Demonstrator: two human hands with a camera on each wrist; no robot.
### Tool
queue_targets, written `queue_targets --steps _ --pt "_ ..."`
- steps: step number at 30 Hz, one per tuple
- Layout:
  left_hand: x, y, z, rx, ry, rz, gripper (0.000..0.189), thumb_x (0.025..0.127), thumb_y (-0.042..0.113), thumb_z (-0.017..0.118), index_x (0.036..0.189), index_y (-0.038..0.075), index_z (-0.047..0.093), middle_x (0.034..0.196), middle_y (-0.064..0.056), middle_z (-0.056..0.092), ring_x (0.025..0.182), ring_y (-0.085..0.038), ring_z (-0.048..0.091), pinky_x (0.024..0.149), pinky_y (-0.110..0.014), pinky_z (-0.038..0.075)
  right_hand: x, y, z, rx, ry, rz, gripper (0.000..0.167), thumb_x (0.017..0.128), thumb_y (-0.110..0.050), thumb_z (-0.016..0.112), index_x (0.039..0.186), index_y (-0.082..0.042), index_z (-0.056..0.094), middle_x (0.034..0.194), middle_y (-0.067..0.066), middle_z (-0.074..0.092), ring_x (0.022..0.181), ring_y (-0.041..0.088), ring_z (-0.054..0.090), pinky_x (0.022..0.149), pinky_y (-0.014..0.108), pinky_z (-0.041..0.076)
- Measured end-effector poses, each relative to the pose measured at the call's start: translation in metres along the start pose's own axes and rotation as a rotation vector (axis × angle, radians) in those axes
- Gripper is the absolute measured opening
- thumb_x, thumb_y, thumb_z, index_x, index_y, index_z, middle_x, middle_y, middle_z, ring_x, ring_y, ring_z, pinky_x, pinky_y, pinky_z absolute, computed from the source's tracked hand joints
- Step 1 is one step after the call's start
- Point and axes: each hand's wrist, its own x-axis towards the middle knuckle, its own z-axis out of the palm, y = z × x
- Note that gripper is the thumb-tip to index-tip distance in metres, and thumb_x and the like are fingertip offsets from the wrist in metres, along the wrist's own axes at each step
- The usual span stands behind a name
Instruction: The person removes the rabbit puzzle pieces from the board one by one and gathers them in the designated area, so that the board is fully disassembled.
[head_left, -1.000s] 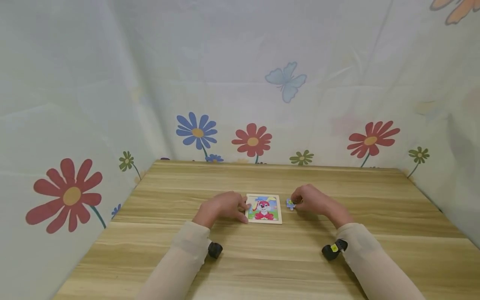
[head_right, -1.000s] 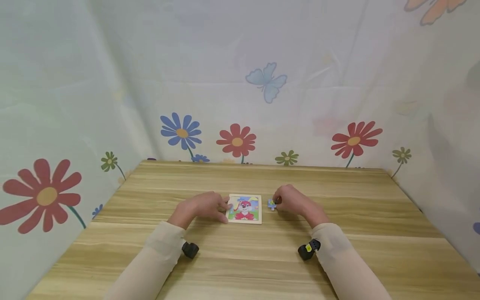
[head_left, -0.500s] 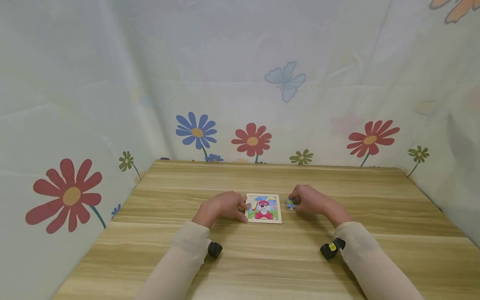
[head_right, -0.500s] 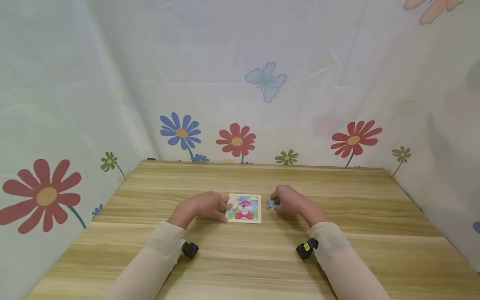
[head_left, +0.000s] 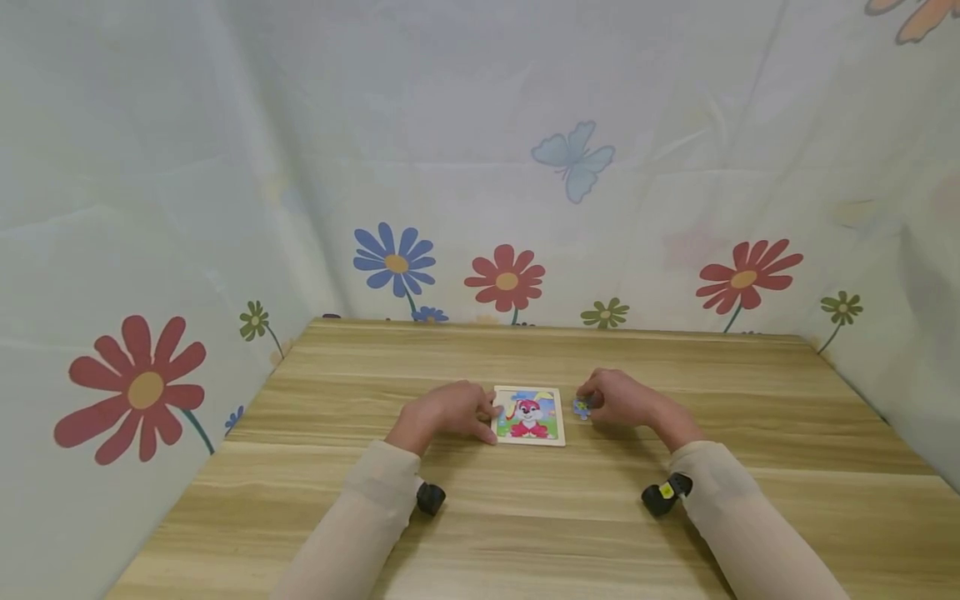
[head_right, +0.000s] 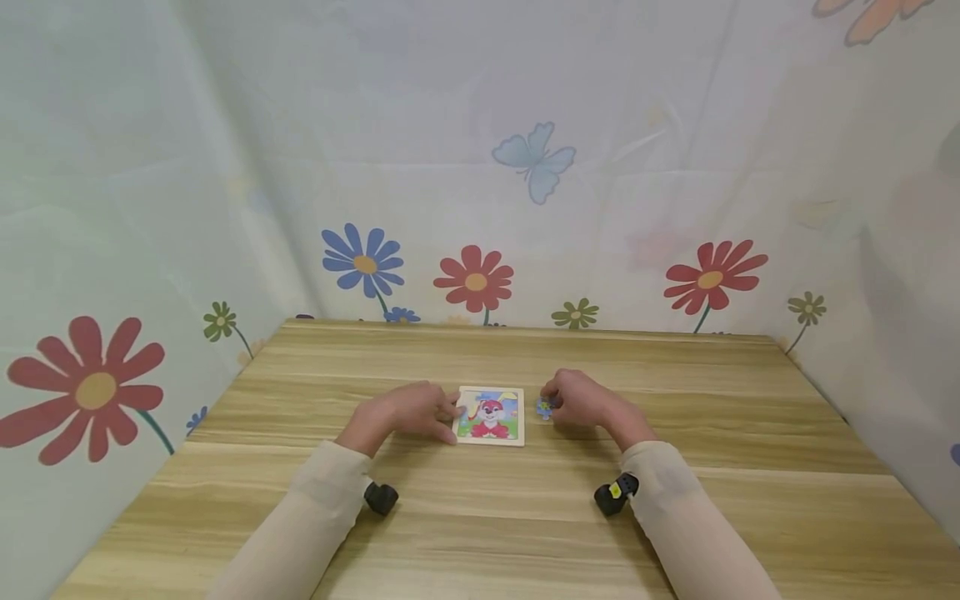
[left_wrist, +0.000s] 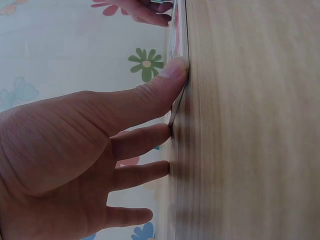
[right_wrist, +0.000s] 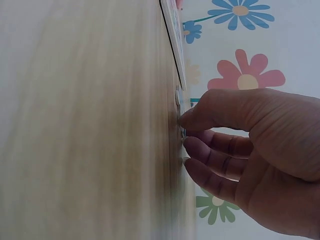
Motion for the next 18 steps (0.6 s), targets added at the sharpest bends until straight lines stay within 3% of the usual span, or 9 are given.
queue_targets --steps 18 --pt "0.0012 -0.0006 0.0011 0.0 -0.005 0.005 0.057 0.088 0.043 0.074 0.138 0.018 0.061 0.154 -0.008 0.043 0.141 -0.026 0.041 0.113 -0.039 0.035 0.0003 0.0009 -0.0009 -0.006 0.023 0.032 0.028 0.085 0.005 0.069 0.112 0.01 0.07 0.102 0.014 0.063 0.09 0.024 0.064 0.08 0.039 0.056"
